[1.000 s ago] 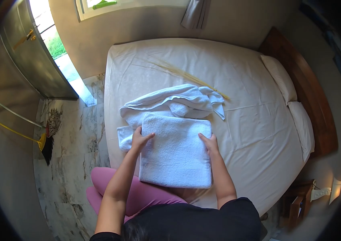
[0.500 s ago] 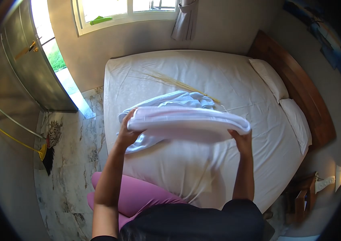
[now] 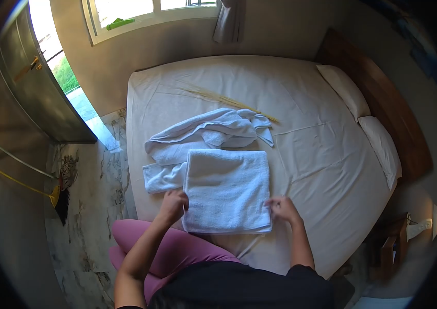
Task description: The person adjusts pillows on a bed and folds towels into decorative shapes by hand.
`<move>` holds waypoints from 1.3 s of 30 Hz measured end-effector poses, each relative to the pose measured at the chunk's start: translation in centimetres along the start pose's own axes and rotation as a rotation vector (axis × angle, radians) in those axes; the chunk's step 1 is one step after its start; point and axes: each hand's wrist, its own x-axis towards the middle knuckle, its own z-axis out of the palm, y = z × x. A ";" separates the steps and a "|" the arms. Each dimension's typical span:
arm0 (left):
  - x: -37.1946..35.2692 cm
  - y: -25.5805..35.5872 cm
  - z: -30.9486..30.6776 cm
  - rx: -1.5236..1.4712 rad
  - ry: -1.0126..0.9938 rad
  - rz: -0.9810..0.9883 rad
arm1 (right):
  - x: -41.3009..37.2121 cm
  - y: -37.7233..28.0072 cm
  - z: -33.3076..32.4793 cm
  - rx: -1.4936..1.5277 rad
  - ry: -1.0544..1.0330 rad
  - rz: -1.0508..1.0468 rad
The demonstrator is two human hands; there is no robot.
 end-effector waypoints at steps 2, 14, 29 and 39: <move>2.9 1.8 -0.9 -0.003 0.176 0.006 | 3.7 0.8 0.2 0.090 0.344 -0.071; 12.9 -1.8 0.3 -0.328 0.392 -0.601 | 18.8 6.8 3.2 0.352 0.538 0.234; 8.4 0.5 -0.7 -1.254 -0.270 -0.949 | 12.6 3.7 2.3 1.207 0.194 0.329; 9.0 4.4 -1.7 -1.287 -0.168 -0.489 | 9.5 2.9 0.8 1.247 0.033 0.476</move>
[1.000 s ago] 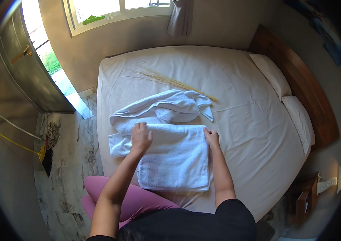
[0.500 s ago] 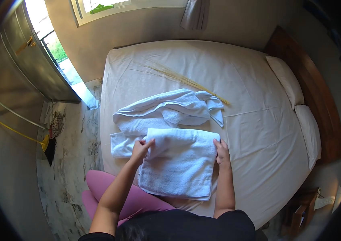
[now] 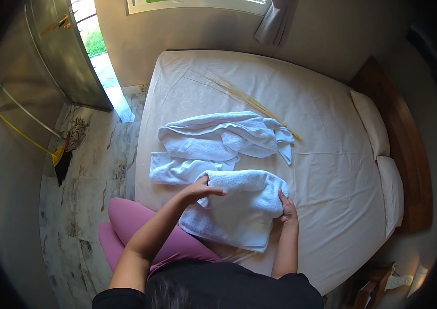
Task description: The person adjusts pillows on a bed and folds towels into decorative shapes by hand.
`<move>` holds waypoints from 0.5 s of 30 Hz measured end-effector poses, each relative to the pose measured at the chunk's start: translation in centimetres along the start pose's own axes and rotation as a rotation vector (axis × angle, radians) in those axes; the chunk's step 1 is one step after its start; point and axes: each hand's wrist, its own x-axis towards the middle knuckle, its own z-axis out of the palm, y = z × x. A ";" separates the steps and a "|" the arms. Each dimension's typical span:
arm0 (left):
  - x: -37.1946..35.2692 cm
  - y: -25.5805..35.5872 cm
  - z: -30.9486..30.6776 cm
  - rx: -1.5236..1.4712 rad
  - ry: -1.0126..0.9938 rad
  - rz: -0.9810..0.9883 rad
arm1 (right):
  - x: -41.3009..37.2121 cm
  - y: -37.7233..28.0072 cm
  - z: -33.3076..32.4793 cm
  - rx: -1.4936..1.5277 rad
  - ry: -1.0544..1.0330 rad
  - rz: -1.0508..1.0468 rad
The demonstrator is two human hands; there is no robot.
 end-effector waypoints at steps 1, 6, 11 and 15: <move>-0.2 -0.4 0.0 -0.025 -0.038 0.038 | -0.3 -0.2 0.3 0.012 -0.002 -0.024; -1.5 -2.3 0.4 -0.019 -0.048 0.228 | -0.3 -0.3 0.8 0.005 -0.005 -0.084; -0.8 -2.5 1.3 0.036 0.156 0.335 | 0.0 -0.5 0.7 -0.055 -0.009 -0.107; 1.0 -2.4 0.7 -0.216 0.312 0.345 | 1.3 -1.5 0.4 -0.137 -0.041 -0.260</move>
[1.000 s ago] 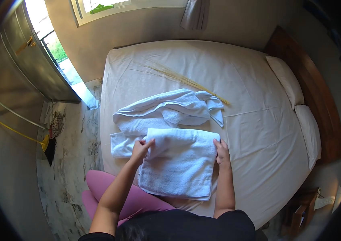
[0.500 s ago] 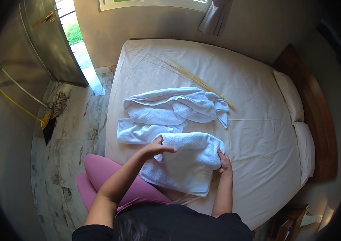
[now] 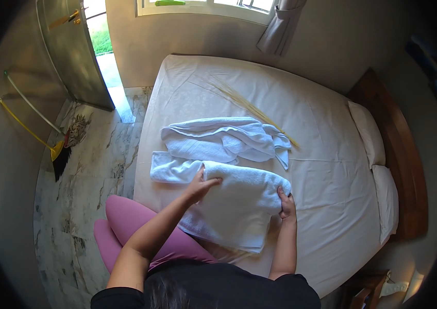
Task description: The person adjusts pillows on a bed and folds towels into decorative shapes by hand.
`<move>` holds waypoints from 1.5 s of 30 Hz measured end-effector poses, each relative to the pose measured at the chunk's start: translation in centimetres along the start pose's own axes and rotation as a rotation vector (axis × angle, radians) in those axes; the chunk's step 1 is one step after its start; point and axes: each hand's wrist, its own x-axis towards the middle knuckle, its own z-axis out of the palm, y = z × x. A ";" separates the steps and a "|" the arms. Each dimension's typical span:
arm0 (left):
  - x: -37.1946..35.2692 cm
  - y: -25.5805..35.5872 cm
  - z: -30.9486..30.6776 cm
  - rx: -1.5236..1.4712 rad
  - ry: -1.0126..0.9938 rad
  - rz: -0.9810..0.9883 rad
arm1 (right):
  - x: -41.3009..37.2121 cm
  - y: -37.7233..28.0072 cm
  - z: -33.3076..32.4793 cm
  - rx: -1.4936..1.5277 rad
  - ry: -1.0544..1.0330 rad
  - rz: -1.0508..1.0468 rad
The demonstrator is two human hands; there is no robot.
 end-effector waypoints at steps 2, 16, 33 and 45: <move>1.1 1.4 -0.4 0.019 -0.071 0.008 | 1.4 -0.3 -0.5 0.020 -0.020 -0.088; 8.4 -1.3 -3.4 0.397 0.377 0.123 | 6.6 0.9 0.8 -0.258 0.195 -0.135; 11.1 3.4 0.9 1.539 -0.608 0.187 | 7.0 -6.9 7.3 -1.494 -0.390 -0.327; 8.8 3.1 1.6 1.459 -0.574 0.262 | 3.9 -6.5 10.9 -1.364 -0.609 -0.592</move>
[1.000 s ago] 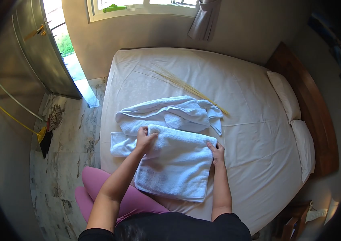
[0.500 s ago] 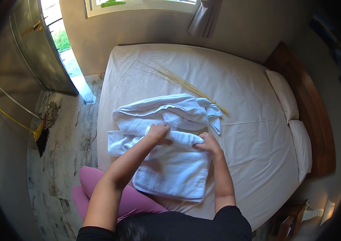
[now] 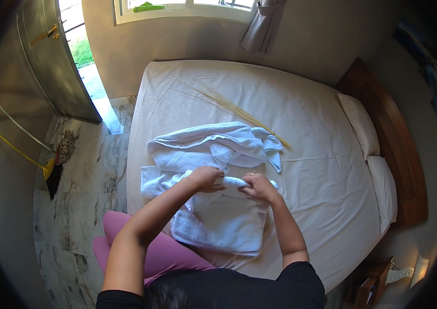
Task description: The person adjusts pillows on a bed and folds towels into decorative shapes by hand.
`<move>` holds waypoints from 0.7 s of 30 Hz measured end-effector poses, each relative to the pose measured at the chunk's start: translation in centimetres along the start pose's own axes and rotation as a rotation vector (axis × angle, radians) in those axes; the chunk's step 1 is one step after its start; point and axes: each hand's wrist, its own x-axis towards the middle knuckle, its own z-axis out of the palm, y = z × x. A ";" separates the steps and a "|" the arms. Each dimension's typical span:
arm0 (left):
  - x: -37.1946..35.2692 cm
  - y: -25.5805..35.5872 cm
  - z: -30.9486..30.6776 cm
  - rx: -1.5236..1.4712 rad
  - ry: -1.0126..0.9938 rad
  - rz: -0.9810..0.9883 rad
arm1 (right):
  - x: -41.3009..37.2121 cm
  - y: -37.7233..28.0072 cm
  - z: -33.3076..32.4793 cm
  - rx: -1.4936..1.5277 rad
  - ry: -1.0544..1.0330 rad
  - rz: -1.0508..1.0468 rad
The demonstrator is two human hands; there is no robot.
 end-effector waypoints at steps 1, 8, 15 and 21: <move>-0.1 0.4 0.0 -0.033 0.067 0.036 | -0.2 -1.5 -0.6 -0.003 0.056 0.009; -4.1 6.9 -9.2 0.022 0.496 0.371 | -2.8 -11.6 -7.7 -0.019 0.433 -0.053; -11.0 13.0 -16.8 0.330 0.717 0.467 | -3.4 -18.0 -13.9 -0.279 0.448 -0.276; -14.1 10.7 -17.7 0.463 0.830 0.331 | -0.7 -20.6 -11.4 -0.446 0.643 -0.441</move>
